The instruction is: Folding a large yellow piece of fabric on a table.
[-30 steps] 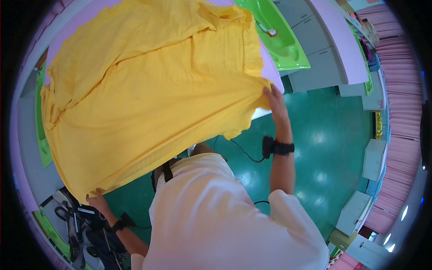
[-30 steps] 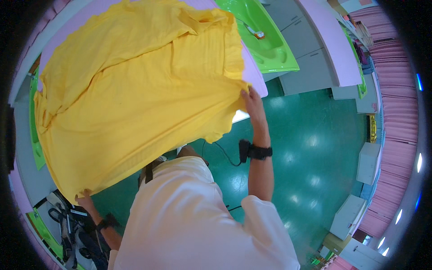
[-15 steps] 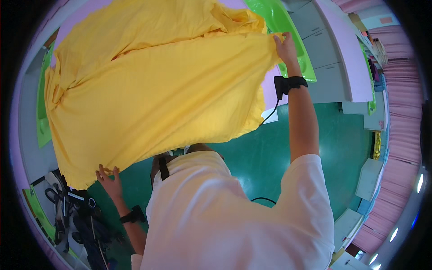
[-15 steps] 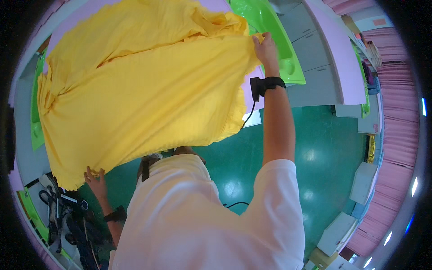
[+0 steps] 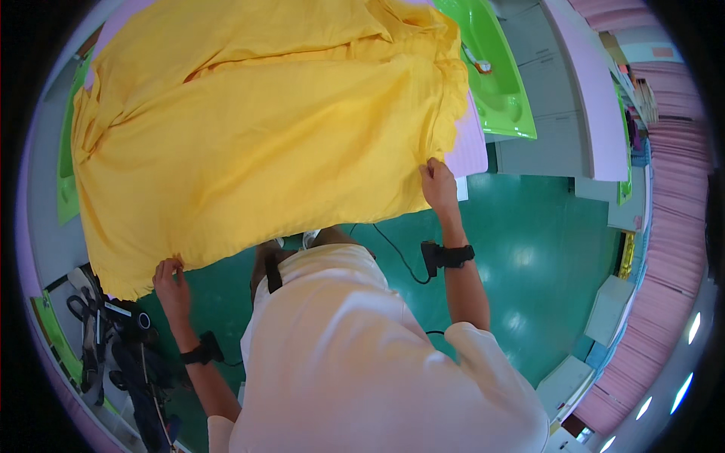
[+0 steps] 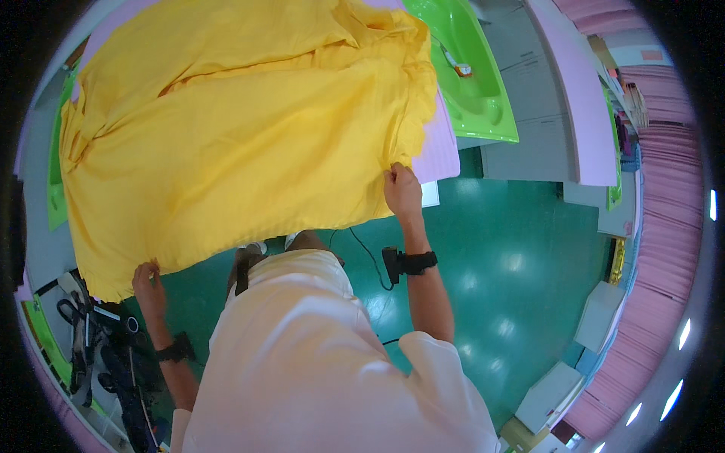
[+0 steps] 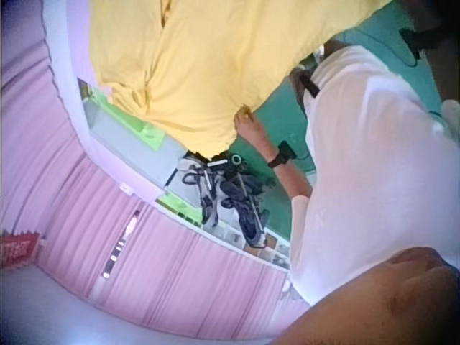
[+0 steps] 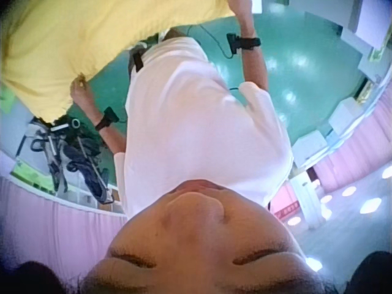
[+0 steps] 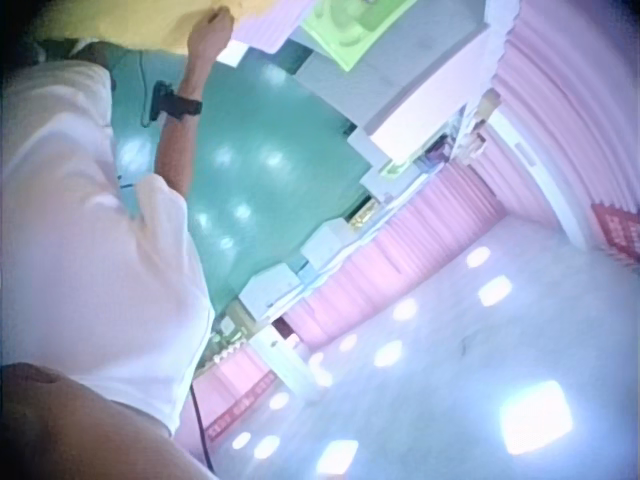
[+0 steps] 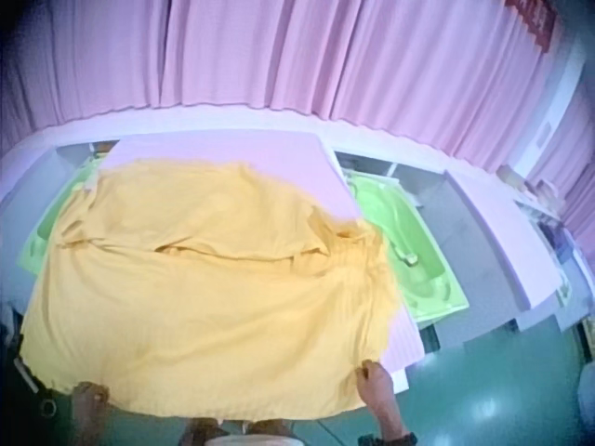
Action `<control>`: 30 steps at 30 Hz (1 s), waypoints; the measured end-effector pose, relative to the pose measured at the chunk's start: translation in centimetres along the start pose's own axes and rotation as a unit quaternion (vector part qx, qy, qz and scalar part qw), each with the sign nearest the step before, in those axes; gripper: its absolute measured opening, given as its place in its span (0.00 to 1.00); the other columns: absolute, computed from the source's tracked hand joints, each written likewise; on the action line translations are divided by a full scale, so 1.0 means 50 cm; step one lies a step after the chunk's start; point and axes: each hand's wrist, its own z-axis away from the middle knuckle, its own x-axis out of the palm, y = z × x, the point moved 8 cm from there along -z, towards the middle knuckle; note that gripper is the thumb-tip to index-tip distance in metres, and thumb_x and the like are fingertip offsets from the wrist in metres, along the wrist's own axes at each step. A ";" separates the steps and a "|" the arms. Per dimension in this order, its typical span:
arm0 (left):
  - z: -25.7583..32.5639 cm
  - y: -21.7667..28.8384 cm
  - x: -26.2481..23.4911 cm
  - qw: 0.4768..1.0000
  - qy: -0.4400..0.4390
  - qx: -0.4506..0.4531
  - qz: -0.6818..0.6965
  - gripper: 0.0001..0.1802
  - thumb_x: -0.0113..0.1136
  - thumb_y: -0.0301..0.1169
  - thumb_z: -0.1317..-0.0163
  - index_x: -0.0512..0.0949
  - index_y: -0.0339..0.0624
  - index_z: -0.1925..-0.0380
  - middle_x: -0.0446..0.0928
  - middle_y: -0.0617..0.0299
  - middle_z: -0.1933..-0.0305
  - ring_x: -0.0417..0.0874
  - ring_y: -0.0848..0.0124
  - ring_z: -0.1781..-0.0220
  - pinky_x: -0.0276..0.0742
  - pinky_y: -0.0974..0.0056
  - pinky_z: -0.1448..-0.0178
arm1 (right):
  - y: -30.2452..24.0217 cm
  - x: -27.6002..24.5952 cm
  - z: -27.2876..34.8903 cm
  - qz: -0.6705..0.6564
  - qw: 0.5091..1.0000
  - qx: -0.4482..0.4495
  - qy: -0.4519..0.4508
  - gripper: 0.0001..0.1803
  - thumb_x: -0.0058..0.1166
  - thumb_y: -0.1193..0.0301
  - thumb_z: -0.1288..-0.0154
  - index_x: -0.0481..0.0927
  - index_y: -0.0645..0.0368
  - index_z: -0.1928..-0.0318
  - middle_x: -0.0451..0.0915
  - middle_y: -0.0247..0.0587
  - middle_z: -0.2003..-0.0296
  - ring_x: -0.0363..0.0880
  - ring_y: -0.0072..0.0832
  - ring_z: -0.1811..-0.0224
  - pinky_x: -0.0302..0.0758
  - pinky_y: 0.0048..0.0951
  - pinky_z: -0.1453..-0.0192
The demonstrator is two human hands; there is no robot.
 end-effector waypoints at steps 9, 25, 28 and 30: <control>-0.084 0.122 -0.027 0.990 0.003 0.012 0.143 0.04 0.54 0.20 0.44 0.71 0.36 0.69 0.72 0.52 0.69 0.75 0.55 0.66 0.71 0.58 0.61 | 0.044 -0.247 -0.059 -0.121 0.957 0.000 0.265 0.13 0.40 0.64 0.31 0.67 0.63 0.66 0.73 0.61 0.71 0.70 0.59 0.67 0.66 0.46 0.69; -0.086 0.193 0.072 0.978 0.035 0.020 0.204 0.10 0.56 0.22 0.46 0.71 0.37 0.62 0.71 0.51 0.60 0.73 0.56 0.57 0.73 0.61 0.58 | 0.153 -0.273 -0.279 0.011 0.933 -0.117 0.341 0.29 0.56 0.56 0.43 0.68 0.69 0.52 0.75 0.61 0.65 0.72 0.54 0.59 0.68 0.46 0.51; -0.031 0.046 0.036 0.978 0.036 -0.095 0.180 0.12 0.55 0.26 0.41 0.71 0.36 0.58 0.71 0.52 0.57 0.73 0.58 0.54 0.72 0.62 0.54 | 0.265 -0.131 -0.221 -0.096 0.991 0.097 -0.015 0.24 0.57 0.58 0.45 0.73 0.68 0.58 0.72 0.61 0.58 0.67 0.53 0.53 0.66 0.45 0.49; 0.027 -0.103 0.029 0.965 0.074 -0.194 0.159 0.16 0.55 0.31 0.39 0.70 0.33 0.55 0.71 0.49 0.55 0.72 0.56 0.52 0.70 0.59 0.51 | 0.197 -0.078 -0.129 -0.137 0.974 0.149 -0.098 0.22 0.57 0.59 0.46 0.74 0.68 0.61 0.72 0.61 0.59 0.67 0.53 0.53 0.66 0.45 0.50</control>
